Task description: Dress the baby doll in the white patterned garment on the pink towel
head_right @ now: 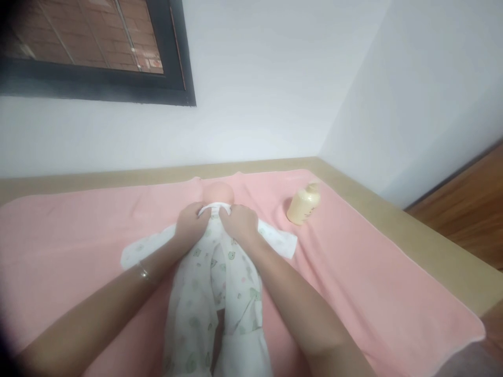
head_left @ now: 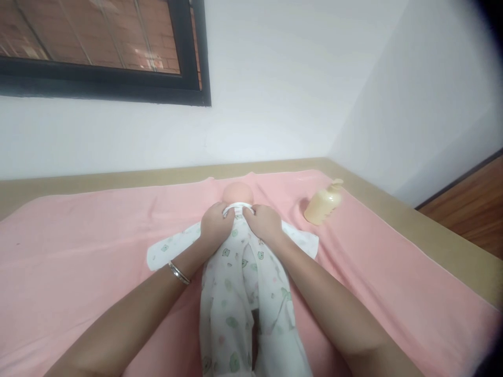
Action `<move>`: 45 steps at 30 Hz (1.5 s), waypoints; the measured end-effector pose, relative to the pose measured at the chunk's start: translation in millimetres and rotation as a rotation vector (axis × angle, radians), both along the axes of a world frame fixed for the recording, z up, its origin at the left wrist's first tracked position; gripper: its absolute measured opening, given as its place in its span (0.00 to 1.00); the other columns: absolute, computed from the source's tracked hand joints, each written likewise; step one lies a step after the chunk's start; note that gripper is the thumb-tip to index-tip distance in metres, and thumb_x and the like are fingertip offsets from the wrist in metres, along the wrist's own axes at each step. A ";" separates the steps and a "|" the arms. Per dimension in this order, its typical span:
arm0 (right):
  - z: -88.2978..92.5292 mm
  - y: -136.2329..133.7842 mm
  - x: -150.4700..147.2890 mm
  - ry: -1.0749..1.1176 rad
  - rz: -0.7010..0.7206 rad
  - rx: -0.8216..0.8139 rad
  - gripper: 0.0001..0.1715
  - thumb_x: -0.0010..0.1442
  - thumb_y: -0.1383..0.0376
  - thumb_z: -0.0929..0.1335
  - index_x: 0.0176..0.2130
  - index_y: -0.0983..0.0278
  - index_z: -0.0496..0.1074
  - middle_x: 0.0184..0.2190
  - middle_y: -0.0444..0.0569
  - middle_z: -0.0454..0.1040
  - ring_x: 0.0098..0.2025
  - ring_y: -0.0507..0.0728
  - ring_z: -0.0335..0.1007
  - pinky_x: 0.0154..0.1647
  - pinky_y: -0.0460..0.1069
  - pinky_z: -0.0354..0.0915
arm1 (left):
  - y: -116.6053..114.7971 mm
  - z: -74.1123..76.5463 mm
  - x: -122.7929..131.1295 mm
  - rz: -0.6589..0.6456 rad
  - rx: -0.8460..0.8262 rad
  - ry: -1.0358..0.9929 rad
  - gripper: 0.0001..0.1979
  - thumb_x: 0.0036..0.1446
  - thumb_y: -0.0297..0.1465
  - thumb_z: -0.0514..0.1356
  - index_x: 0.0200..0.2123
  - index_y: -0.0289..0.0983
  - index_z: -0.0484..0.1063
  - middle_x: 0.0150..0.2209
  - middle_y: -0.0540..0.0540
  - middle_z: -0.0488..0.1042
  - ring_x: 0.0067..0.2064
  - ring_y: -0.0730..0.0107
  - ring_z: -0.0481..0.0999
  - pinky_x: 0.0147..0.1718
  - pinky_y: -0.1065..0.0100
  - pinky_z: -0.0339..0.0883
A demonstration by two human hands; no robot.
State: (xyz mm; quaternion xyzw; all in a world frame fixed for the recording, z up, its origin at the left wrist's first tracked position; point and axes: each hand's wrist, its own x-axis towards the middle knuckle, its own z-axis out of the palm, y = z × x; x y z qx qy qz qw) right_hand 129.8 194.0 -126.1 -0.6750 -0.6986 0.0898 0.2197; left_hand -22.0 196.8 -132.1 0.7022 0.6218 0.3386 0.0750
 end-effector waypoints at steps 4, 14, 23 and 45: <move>-1.9 1.0 0.2 0.002 0.008 0.004 0.30 0.61 0.49 0.54 0.32 0.65 0.73 0.30 0.52 0.74 0.30 0.55 0.65 0.28 0.47 0.51 | -0.1 -0.5 -0.2 0.001 0.011 -0.013 0.11 0.55 0.34 0.49 0.23 0.38 0.62 0.26 0.50 0.67 0.29 0.70 0.65 0.28 0.70 0.55; -2.2 0.9 -0.2 -0.013 0.004 0.013 0.30 0.61 0.49 0.54 0.33 0.65 0.73 0.30 0.52 0.74 0.30 0.55 0.66 0.28 0.47 0.51 | 0.1 -0.7 -0.2 0.012 0.016 -0.017 0.11 0.54 0.34 0.49 0.21 0.38 0.58 0.23 0.50 0.64 0.27 0.71 0.62 0.25 0.69 0.52; 13.3 -8.7 -4.2 -0.132 0.025 -0.036 0.31 0.64 0.51 0.52 0.35 0.67 0.73 0.33 0.55 0.74 0.34 0.58 0.68 0.33 0.49 0.56 | 0.3 0.4 -0.4 0.016 0.008 0.030 0.12 0.55 0.35 0.48 0.23 0.38 0.62 0.25 0.48 0.68 0.28 0.70 0.64 0.27 0.69 0.53; 21.4 -22.1 -11.5 -0.296 0.188 0.063 0.27 0.66 0.58 0.52 0.38 0.68 0.72 0.35 0.58 0.74 0.38 0.59 0.69 0.39 0.50 0.57 | -6.1 9.9 -2.7 0.003 -0.189 0.293 0.24 0.62 0.38 0.40 0.28 0.36 0.72 0.28 0.42 0.74 0.31 0.64 0.71 0.29 0.67 0.58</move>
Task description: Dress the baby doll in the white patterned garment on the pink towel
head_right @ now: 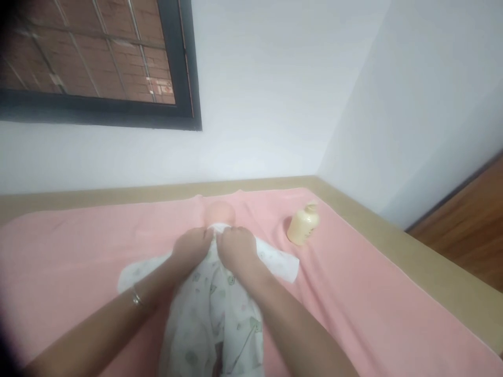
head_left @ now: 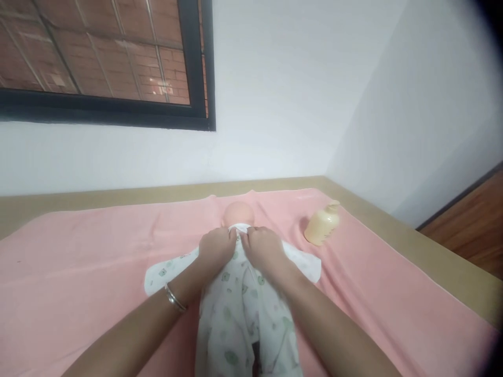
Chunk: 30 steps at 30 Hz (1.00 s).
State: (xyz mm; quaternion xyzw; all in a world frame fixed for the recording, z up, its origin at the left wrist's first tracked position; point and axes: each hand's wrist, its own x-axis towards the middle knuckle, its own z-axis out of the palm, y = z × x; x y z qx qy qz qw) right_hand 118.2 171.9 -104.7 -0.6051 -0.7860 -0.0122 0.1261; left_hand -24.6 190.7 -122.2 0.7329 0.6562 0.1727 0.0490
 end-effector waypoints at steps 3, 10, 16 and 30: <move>1.0 10.0 6.9 0.104 -0.089 -0.181 0.32 0.65 0.52 0.50 0.37 0.68 0.72 0.36 0.58 0.74 0.36 0.58 0.69 0.35 0.49 0.58 | -3.2 -1.0 4.7 -0.016 0.213 0.100 0.22 0.62 0.36 0.41 0.28 0.35 0.71 0.30 0.41 0.73 0.35 0.63 0.72 0.36 0.65 0.59; 9.0 -7.3 -0.1 0.018 0.035 0.020 0.23 0.64 0.57 0.55 0.36 0.67 0.72 0.34 0.56 0.74 0.39 0.59 0.68 0.38 0.49 0.57 | -2.0 3.4 2.6 -0.001 0.036 0.085 0.23 0.62 0.37 0.41 0.26 0.37 0.70 0.26 0.43 0.73 0.29 0.63 0.71 0.29 0.66 0.56; 2.2 6.2 4.0 0.095 -0.075 -0.146 0.34 0.66 0.52 0.48 0.38 0.67 0.72 0.34 0.58 0.74 0.36 0.59 0.69 0.34 0.50 0.57 | -4.9 -1.5 5.9 -0.026 0.295 0.169 0.21 0.62 0.34 0.40 0.26 0.36 0.70 0.28 0.41 0.72 0.34 0.62 0.71 0.35 0.64 0.57; 1.0 13.1 8.4 0.134 -0.097 -0.204 0.34 0.66 0.53 0.48 0.37 0.67 0.73 0.35 0.57 0.74 0.36 0.58 0.70 0.34 0.49 0.59 | -2.9 -1.6 6.2 -0.008 0.277 0.110 0.20 0.61 0.34 0.42 0.27 0.36 0.70 0.29 0.41 0.73 0.35 0.63 0.71 0.35 0.66 0.58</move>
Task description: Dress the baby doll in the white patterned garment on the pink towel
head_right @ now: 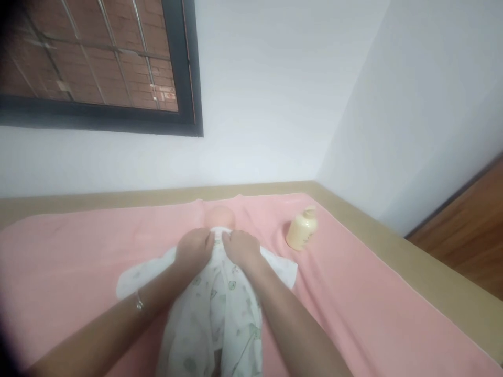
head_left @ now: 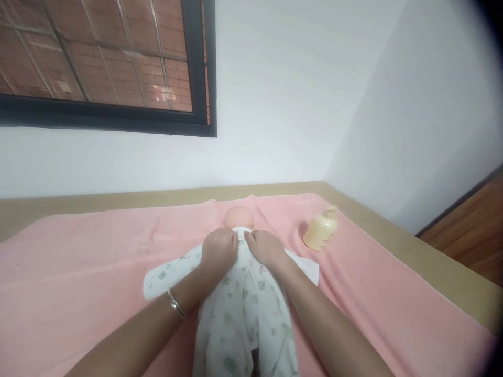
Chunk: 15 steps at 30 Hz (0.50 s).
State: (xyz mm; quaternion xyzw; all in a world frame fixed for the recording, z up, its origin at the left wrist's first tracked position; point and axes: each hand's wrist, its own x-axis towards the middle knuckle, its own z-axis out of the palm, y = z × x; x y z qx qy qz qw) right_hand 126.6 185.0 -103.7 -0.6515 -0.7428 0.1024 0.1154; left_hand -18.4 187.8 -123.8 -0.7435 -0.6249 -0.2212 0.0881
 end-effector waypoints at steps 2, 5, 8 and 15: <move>-0.4 -0.7 -1.1 -0.006 0.019 0.034 0.32 0.66 0.55 0.49 0.36 0.67 0.73 0.34 0.57 0.75 0.36 0.58 0.70 0.34 0.48 0.58 | 1.5 1.0 -1.8 0.015 -0.082 -0.035 0.22 0.61 0.36 0.41 0.27 0.36 0.71 0.28 0.42 0.73 0.33 0.63 0.71 0.32 0.66 0.58; 0.2 -10.5 -9.6 -0.048 0.058 0.185 0.25 0.65 0.59 0.53 0.33 0.66 0.73 0.32 0.56 0.74 0.36 0.57 0.69 0.36 0.48 0.57 | 3.9 2.1 -6.0 0.011 -0.223 -0.042 0.25 0.62 0.38 0.40 0.25 0.36 0.72 0.26 0.43 0.73 0.29 0.64 0.71 0.28 0.67 0.56; -0.8 -14.5 -14.2 -0.038 0.048 0.226 0.22 0.64 0.59 0.55 0.33 0.65 0.72 0.31 0.55 0.74 0.35 0.56 0.69 0.34 0.47 0.57 | 3.2 0.9 -6.6 -0.001 -0.172 0.013 0.26 0.62 0.38 0.39 0.24 0.35 0.71 0.25 0.42 0.73 0.29 0.63 0.71 0.29 0.66 0.56; -3.2 -0.3 -1.2 0.019 -0.007 0.052 0.33 0.64 0.50 0.50 0.34 0.65 0.73 0.33 0.55 0.75 0.34 0.58 0.69 0.31 0.48 0.57 | 1.4 -0.2 -1.8 -0.003 -0.040 0.028 0.23 0.61 0.36 0.41 0.26 0.35 0.71 0.28 0.41 0.73 0.33 0.62 0.71 0.32 0.65 0.57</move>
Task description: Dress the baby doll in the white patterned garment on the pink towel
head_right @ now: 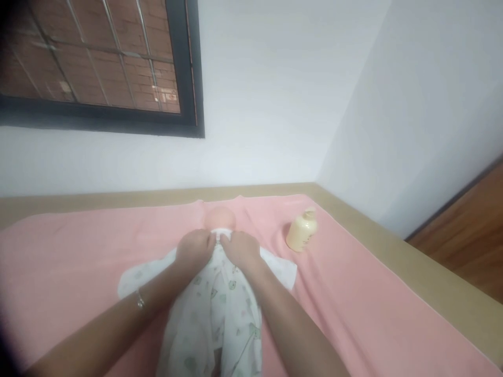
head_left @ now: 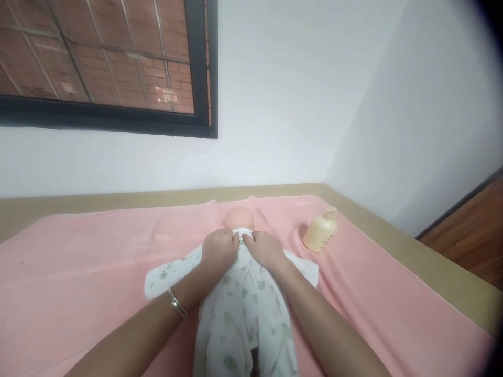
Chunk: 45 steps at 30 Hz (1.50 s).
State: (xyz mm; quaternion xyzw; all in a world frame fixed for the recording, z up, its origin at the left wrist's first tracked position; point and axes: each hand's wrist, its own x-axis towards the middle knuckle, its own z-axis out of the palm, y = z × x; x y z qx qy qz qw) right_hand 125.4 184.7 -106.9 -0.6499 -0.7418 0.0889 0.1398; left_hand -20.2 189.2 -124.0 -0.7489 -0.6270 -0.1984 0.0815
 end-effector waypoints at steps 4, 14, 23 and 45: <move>3.4 -10.5 -8.6 -0.070 0.036 0.151 0.30 0.65 0.54 0.51 0.35 0.66 0.73 0.32 0.55 0.74 0.35 0.58 0.69 0.33 0.48 0.57 | 1.8 2.3 -3.7 0.000 -0.149 -0.071 0.26 0.62 0.38 0.39 0.26 0.35 0.72 0.27 0.42 0.74 0.30 0.66 0.71 0.28 0.68 0.55; 1.0 -0.5 -2.4 -0.012 0.041 -0.004 0.33 0.64 0.50 0.50 0.36 0.66 0.74 0.34 0.56 0.74 0.35 0.59 0.69 0.33 0.49 0.57 | 1.5 -1.8 -2.1 -0.011 -0.022 -0.115 0.19 0.60 0.34 0.44 0.25 0.35 0.70 0.27 0.44 0.73 0.31 0.66 0.70 0.30 0.68 0.56; 1.8 -11.4 -14.2 -0.088 0.001 0.140 0.27 0.63 0.54 0.54 0.36 0.67 0.73 0.32 0.55 0.74 0.35 0.59 0.69 0.32 0.49 0.56 | 4.1 1.4 -5.5 0.014 -0.218 -0.212 0.23 0.59 0.39 0.43 0.26 0.35 0.72 0.27 0.43 0.73 0.28 0.68 0.69 0.25 0.70 0.52; -0.5 -5.9 -11.2 -0.031 -0.002 0.099 0.31 0.63 0.51 0.53 0.36 0.68 0.74 0.34 0.59 0.75 0.37 0.61 0.69 0.37 0.50 0.58 | 6.4 0.6 -7.6 0.031 -0.206 -0.263 0.21 0.58 0.41 0.44 0.27 0.36 0.71 0.29 0.42 0.74 0.31 0.65 0.71 0.27 0.70 0.54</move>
